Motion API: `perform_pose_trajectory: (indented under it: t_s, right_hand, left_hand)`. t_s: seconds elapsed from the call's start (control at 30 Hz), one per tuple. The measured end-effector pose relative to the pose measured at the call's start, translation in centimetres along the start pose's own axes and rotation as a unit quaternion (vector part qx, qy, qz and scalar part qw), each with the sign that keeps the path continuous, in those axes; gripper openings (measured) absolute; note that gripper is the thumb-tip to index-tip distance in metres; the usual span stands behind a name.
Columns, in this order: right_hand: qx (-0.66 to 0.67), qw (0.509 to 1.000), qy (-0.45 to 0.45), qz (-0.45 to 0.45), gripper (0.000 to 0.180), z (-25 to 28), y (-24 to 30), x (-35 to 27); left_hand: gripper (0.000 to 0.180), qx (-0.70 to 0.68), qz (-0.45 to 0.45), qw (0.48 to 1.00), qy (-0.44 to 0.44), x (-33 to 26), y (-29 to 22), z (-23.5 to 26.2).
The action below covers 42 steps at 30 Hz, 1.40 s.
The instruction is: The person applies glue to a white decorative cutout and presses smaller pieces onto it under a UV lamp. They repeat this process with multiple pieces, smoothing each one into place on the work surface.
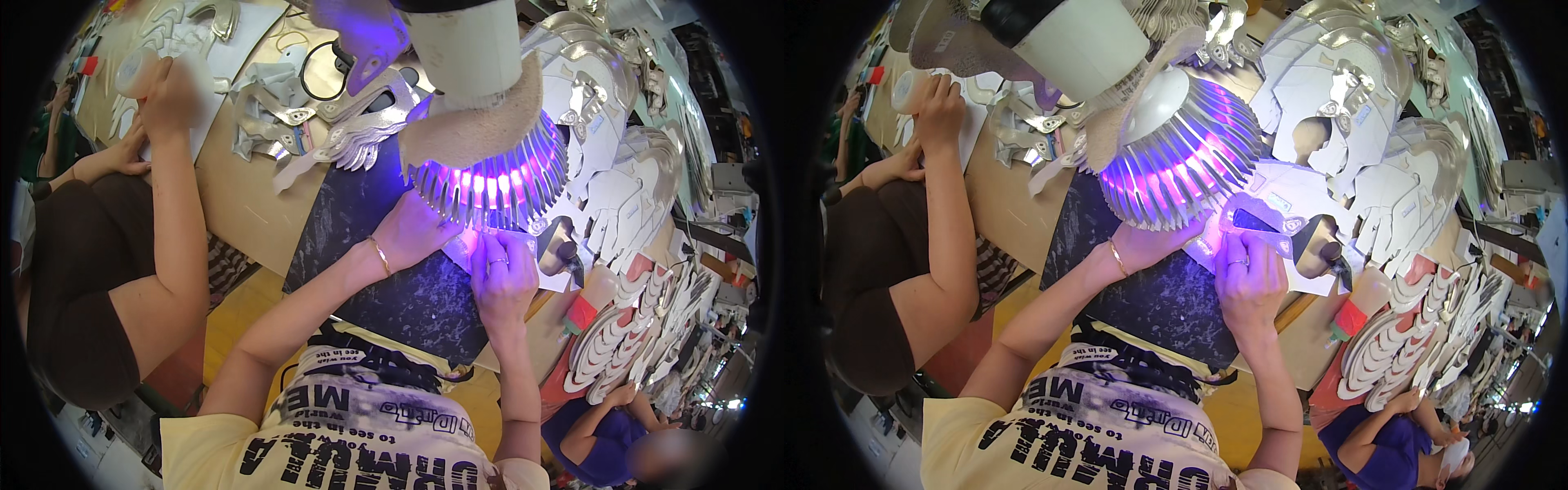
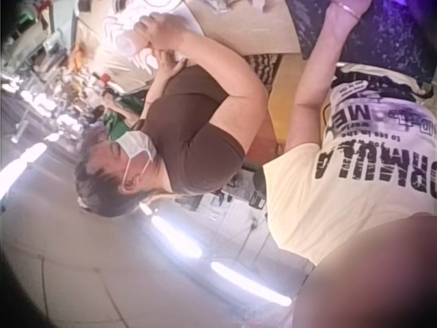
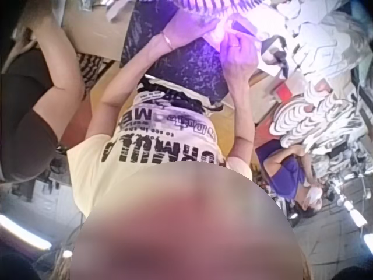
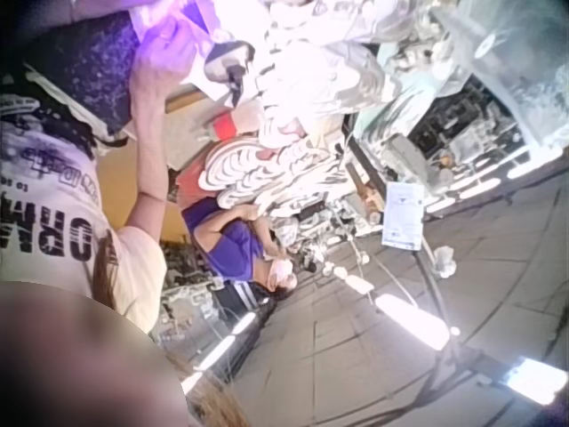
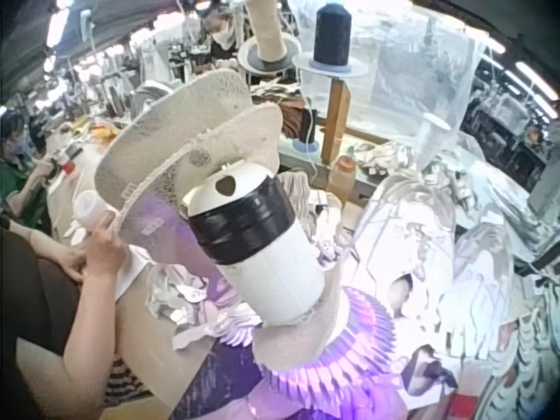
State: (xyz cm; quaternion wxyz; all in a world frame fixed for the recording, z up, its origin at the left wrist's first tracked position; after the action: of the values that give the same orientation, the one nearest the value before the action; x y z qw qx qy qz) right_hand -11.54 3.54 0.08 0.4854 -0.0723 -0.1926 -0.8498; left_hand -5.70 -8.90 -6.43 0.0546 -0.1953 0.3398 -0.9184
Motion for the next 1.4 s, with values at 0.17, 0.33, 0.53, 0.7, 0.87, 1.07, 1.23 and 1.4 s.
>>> perform_pose_trajectory:
  t_s: [0.17,0.33,0.53,0.7,0.87,1.07,1.23,1.4]
  right_hand:
    - [0.022,0.999,0.039,0.008,0.028,0.5,-0.2,0.3]
    - [-0.132,0.977,0.15,0.07,0.042,0.1,2.4,-0.6]
    - [0.099,0.975,0.193,0.05,0.046,1.4,0.8,-0.2]
    - [0.153,0.982,0.051,-0.101,0.033,1.8,-2.7,2.5]
    - [0.038,0.993,0.109,-0.022,0.028,-0.4,-2.0,4.8]
    - [0.03,0.989,0.142,0.025,0.028,-0.8,-1.7,4.5]
    - [-0.035,0.99,0.099,0.093,0.023,-0.4,0.2,4.0]
    - [-0.063,0.988,0.113,0.084,0.023,0.0,1.3,3.8]
  left_hand:
    - [0.036,-0.096,0.041,0.994,0.04,0.1,0.4,-0.3]
    - [0.028,0.018,0.032,0.999,-0.022,0.3,-1.1,2.1]
    - [0.025,-0.084,0.189,0.972,0.108,-3.0,-1.7,5.7]
    - [0.043,0.06,0.153,0.983,0.085,-3.4,-3.6,7.2]
    - [0.064,0.064,0.099,0.989,0.094,-2.0,-4.1,4.5]
    - [0.066,0.01,0.126,0.985,0.122,-3.0,-2.9,2.3]
    - [0.062,0.075,0.089,0.985,0.124,-3.7,-3.0,2.2]
    - [0.057,0.171,0.043,0.954,0.244,-4.7,-3.1,0.4]
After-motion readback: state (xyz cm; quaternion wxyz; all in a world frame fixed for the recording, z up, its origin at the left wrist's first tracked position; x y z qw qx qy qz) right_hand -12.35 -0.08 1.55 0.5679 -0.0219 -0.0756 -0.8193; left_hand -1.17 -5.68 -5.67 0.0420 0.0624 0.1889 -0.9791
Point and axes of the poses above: each hand's wrist, its own x-axis towards the middle knuckle, its own z-axis out of the back of the hand, y = z × x, the point moved 6 cm from there along x, towards the middle knuckle, and after that the axes turned 3 degrees about -z, right-handed, at the moved point
